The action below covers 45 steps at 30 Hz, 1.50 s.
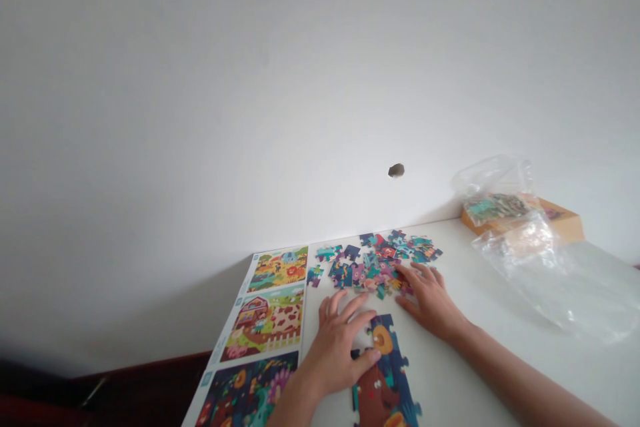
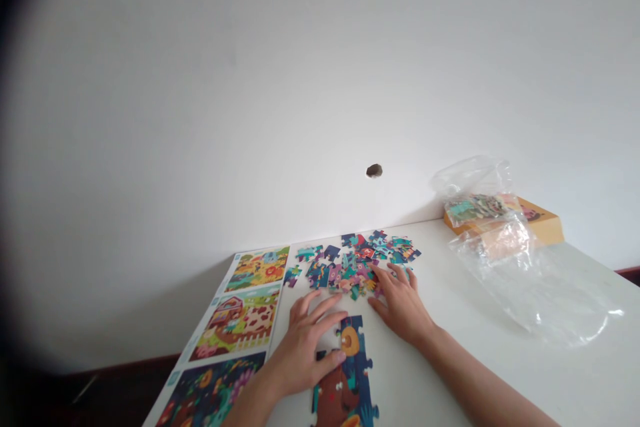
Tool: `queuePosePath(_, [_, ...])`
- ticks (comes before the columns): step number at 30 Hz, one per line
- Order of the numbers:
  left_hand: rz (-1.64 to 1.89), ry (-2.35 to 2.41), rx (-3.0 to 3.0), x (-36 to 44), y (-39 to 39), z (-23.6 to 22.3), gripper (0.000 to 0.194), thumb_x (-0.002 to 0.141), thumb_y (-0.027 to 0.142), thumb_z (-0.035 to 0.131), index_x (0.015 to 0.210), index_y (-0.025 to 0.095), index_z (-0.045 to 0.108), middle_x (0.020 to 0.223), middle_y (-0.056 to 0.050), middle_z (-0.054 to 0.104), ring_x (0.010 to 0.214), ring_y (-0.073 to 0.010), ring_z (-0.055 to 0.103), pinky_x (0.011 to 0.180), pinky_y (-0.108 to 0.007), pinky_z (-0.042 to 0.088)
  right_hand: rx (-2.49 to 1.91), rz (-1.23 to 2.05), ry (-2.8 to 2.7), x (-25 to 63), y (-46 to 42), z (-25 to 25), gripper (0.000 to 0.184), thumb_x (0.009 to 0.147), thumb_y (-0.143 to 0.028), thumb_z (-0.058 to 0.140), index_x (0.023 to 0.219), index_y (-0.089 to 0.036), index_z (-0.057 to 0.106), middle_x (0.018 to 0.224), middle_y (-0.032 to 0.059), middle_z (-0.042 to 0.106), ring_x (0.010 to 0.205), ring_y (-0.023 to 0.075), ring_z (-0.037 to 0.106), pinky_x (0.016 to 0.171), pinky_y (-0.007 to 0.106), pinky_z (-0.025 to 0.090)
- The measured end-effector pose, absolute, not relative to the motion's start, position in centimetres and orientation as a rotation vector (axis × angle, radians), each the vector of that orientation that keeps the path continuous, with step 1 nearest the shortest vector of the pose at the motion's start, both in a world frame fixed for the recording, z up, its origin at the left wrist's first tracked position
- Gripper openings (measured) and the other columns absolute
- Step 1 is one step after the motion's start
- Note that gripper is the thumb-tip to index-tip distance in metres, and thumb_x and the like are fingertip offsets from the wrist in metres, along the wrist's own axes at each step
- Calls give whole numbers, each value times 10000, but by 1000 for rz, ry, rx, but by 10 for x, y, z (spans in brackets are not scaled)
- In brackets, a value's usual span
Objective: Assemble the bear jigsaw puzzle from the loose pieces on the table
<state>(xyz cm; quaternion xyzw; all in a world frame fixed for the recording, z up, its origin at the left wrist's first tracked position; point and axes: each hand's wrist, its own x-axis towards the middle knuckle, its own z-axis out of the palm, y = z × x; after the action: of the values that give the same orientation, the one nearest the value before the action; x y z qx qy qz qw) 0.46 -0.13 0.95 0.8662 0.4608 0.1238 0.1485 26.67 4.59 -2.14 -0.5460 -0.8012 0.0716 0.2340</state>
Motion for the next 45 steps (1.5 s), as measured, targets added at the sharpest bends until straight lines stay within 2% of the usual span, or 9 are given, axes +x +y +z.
queuePosePath(4, [343, 1329, 2483, 5, -1, 10, 531, 820, 503, 665, 1326, 383, 553, 1539, 40, 394, 1429, -380, 233, 1144, -612, 215, -1537, 129, -2174, 272, 52, -25, 369, 896, -360, 545, 1254, -275, 582, 1211, 58, 673, 1234, 307, 476, 1066, 542, 304])
queuePosePath(8, [331, 1337, 2481, 6, -1, 11, 538, 816, 496, 670, 1329, 395, 546, 1541, 53, 389, 1428, -380, 231, 1145, -622, 207, -1477, 106, -2150, 272, 52, -24, 312, 889, -327, 569, 1192, -263, 611, 1112, 62, 701, 1122, 280, 535, 1006, 482, 369])
queuePosePath(17, [345, 1332, 2480, 6, -1, 10, 537, 811, 496, 677, 1322, 383, 556, 1542, 42, 389, 1423, -385, 236, 1143, -617, 218, -1512, 37, -2006, 276, 54, -26, 337, 873, -272, 565, 1210, -275, 564, 1022, 52, 676, 1007, 249, 581, 928, 427, 409])
queuePosePath(26, [309, 1342, 2463, 6, -1, 11, 533, 827, 505, 657, 1333, 382, 546, 1553, 47, 371, 1430, -390, 216, 1146, -630, 196, -1618, -79, -1974, 285, 59, -33, 280, 853, -289, 573, 1131, -279, 601, 988, 48, 630, 952, 243, 578, 874, 407, 416])
queuePosePath(33, [336, 1333, 2471, 7, -1, 12, 523, 823, 501, 662, 1320, 372, 565, 1543, 30, 390, 1426, -384, 244, 1147, -615, 212, -1655, 2, -1977, 287, 58, -32, 360, 851, -289, 576, 1211, -297, 570, 1041, 64, 619, 996, 263, 557, 911, 433, 403])
queuePosePath(39, [321, 1343, 2469, 7, 0, 12, 533, 819, 503, 667, 1326, 382, 556, 1551, 44, 376, 1428, -382, 240, 1145, -618, 218, -1584, 154, -2042, 283, 55, -27, 355, 894, -329, 559, 1248, -301, 558, 1071, 56, 671, 1059, 268, 563, 949, 451, 400])
queuePosePath(45, [333, 1344, 2467, 7, -1, 12, 540, 814, 507, 671, 1327, 382, 558, 1538, 35, 397, 1419, -379, 260, 1145, -614, 223, -1346, 256, -2245, 270, 42, -10, 377, 902, -329, 547, 1276, -286, 561, 1235, 65, 648, 1170, 255, 547, 1021, 437, 375])
